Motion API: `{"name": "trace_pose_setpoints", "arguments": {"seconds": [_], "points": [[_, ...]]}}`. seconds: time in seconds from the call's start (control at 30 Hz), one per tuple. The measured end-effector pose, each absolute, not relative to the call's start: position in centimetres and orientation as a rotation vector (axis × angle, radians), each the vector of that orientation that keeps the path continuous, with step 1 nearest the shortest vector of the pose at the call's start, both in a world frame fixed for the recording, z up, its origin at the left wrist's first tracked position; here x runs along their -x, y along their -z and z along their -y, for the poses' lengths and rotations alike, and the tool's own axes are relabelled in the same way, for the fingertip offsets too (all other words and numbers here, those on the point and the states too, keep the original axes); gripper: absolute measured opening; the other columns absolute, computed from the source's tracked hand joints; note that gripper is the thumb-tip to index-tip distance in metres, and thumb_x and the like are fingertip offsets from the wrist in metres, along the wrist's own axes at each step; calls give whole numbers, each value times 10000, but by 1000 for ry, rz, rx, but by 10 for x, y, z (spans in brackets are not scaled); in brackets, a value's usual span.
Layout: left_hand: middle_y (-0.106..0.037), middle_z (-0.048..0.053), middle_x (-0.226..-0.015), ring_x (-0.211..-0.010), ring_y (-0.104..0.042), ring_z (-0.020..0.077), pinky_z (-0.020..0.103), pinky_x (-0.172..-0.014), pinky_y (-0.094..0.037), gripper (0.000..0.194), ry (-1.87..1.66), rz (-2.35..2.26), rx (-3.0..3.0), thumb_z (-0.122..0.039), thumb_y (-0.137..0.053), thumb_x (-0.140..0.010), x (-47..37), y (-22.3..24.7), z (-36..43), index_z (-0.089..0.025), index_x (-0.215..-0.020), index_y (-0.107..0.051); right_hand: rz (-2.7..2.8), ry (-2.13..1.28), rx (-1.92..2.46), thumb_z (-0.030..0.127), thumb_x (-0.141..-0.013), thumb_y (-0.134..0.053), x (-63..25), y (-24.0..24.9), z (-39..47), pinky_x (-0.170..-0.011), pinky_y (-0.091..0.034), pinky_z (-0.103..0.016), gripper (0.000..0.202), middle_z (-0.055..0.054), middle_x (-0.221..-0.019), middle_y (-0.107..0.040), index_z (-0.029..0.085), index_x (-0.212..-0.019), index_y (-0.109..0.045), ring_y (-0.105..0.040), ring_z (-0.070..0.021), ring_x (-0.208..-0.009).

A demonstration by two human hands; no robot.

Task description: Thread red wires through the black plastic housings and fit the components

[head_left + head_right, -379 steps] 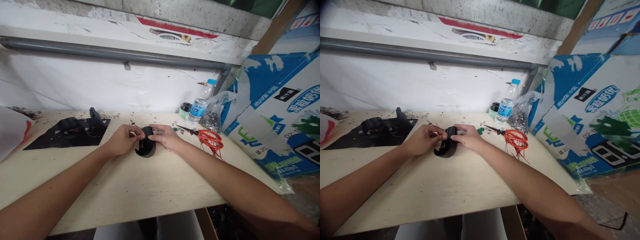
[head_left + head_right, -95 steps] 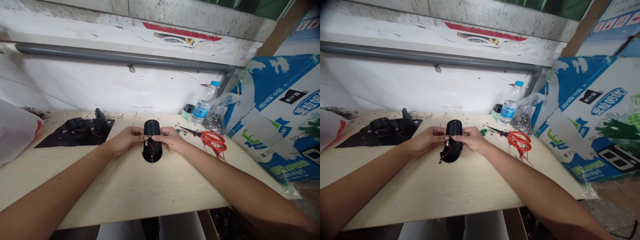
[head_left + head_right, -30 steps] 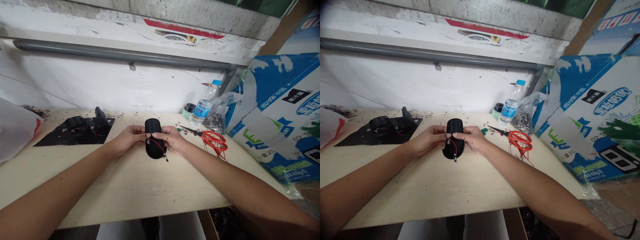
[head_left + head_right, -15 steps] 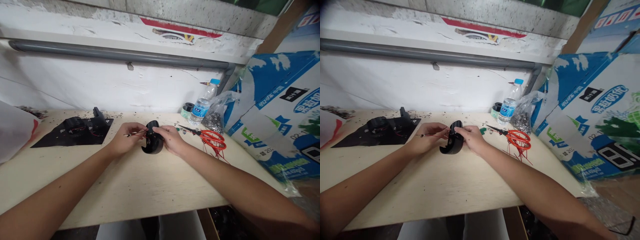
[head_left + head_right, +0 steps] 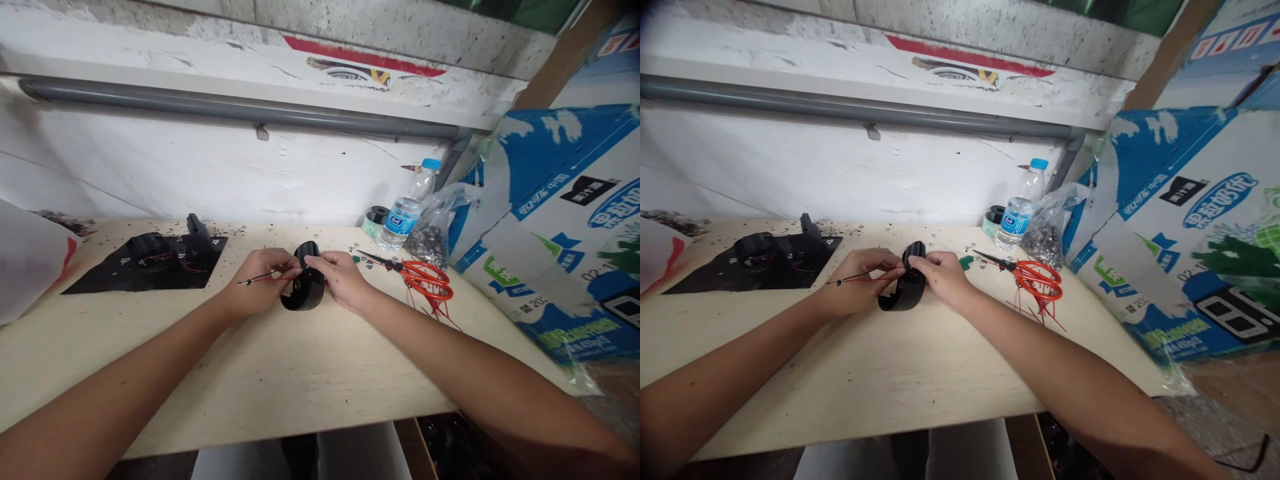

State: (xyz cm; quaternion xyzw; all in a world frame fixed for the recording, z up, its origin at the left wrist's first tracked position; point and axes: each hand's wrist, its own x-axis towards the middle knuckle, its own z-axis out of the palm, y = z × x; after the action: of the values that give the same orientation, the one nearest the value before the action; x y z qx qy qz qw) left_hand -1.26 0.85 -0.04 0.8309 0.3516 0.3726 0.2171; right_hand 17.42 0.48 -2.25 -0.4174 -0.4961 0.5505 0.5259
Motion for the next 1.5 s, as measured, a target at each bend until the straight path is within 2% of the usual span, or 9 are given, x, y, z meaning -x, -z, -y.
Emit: {"name": "trace_pose_setpoints", "arguments": {"seconds": [0.17, 0.4, 0.6, 0.83, 1.07, 1.23, 1.4, 1.5], "points": [[-714, 57, -833, -753, -645, 172, 260, -639, -470, 180, -969, -975, -2253, -282, -603, -891, 12, 0, -7, -157, -845, -724, 1170, -1338, 986, 389, -662, -796, -173, 22, -5, -505, -355, -242, 356, 46, -524, -479, 174, -534, -542, -449, -95, -516], [-677, 50, -764, -710, -604, 159, 261, -645, -469, 177, -1007, -965, -2240, -260, -590, -892, 13, -8, -2, -144, -810, -694, 1084, -1453, 937, 372, -648, -797, -175, 20, -4, -579, -441, -266, 289, 16, -596, -575, 167, -604, -599, -528, -117, -565], [-678, 67, -804, -717, -614, 163, 275, -649, -455, 180, -924, -826, -2465, -191, -563, -903, 17, -11, -5, -150, -823, -719, 1337, -1201, 1045, 425, -719, -747, -177, 27, -5, -449, -259, -237, 397, 59, -478, -424, 184, -517, -505, -393, -83, -460], [-662, 74, -779, -661, -599, 170, 276, -588, -418, 221, -823, -755, -2663, -159, -512, -908, 17, -14, -1, -159, -805, -708, 1417, -1139, 1086, 404, -726, -707, -174, 22, -1, -430, -234, -230, 394, 62, -461, -405, 194, -497, -466, -388, -81, -439], [-637, 71, -791, -679, -573, 166, 295, -616, -410, 232, -792, -769, -2676, -154, -484, -930, 16, -8, -2, -141, -824, -690, 1409, -1139, 1127, 400, -720, -706, -174, 21, 0, -415, -208, -229, 399, 69, -448, -385, 198, -493, -449, -360, -73, -416], [-668, 64, -827, -744, -616, 173, 294, -659, -464, 175, -939, -854, -2308, -254, -584, -919, 14, -10, -1, -155, -852, -711, 1292, -1221, 1027, 408, -726, -746, -174, 22, -3, -431, -265, -216, 419, 74, -482, -387, 188, -517, -457, -377, -70, -452], [-686, 78, -920, -797, -646, 185, 336, -740, -536, 269, -1169, -894, -1610, -383, -667, -881, 14, -11, -6, -138, -991, -695, 1077, -1546, 863, 423, -696, -815, -180, 20, -6, -529, -463, -235, 321, 5, -658, -609, 162, -707, -628, -567, -116, -584], [-691, 103, -1066, -846, -679, 197, 359, -793, -558, 296, -1043, -834, -1317, -350, -705, -859, 16, -5, -12, -143, -1069, -687, 1043, -1638, 827, 417, -688, -835, -184, 17, -7, -525, -496, -236, 326, -18, -711, -652, 156, -777, -662, -589, -122, -602]]}}
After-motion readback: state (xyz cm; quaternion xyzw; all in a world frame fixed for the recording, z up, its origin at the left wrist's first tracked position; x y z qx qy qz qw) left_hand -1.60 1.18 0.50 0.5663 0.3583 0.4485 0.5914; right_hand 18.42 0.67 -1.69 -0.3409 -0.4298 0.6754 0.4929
